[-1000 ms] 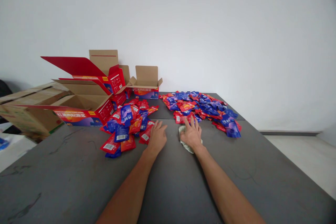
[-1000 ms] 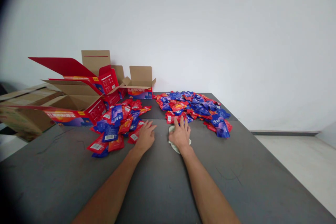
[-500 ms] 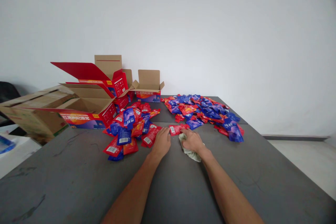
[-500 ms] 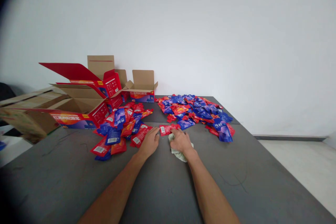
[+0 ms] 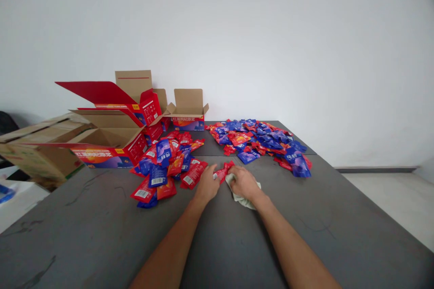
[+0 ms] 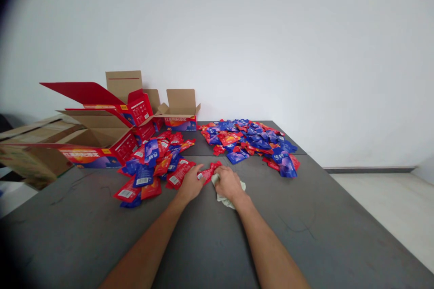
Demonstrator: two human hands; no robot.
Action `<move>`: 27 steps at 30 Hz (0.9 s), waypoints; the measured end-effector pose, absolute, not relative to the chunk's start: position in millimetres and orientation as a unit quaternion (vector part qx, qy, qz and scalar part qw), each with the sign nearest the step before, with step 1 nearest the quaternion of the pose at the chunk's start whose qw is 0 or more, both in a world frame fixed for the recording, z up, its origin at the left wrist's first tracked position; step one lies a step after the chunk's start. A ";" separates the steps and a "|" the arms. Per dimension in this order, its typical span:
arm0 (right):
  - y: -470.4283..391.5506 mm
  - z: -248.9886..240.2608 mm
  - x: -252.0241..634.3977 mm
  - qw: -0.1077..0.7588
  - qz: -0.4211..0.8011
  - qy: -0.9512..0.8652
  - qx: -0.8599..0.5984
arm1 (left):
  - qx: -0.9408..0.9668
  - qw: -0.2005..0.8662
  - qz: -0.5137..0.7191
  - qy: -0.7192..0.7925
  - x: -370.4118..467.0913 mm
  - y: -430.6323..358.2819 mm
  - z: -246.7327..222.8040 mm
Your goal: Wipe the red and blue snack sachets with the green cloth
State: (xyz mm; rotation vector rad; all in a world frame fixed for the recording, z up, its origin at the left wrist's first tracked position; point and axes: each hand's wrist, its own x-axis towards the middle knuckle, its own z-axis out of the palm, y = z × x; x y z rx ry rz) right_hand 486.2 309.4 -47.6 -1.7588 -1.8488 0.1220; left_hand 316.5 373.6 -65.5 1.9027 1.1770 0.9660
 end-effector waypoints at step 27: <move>309.1 -32.6 465.2 0.495 -0.042 -0.612 -0.616 | 0.478 0.792 0.347 0.157 319.5 346.3 -36.6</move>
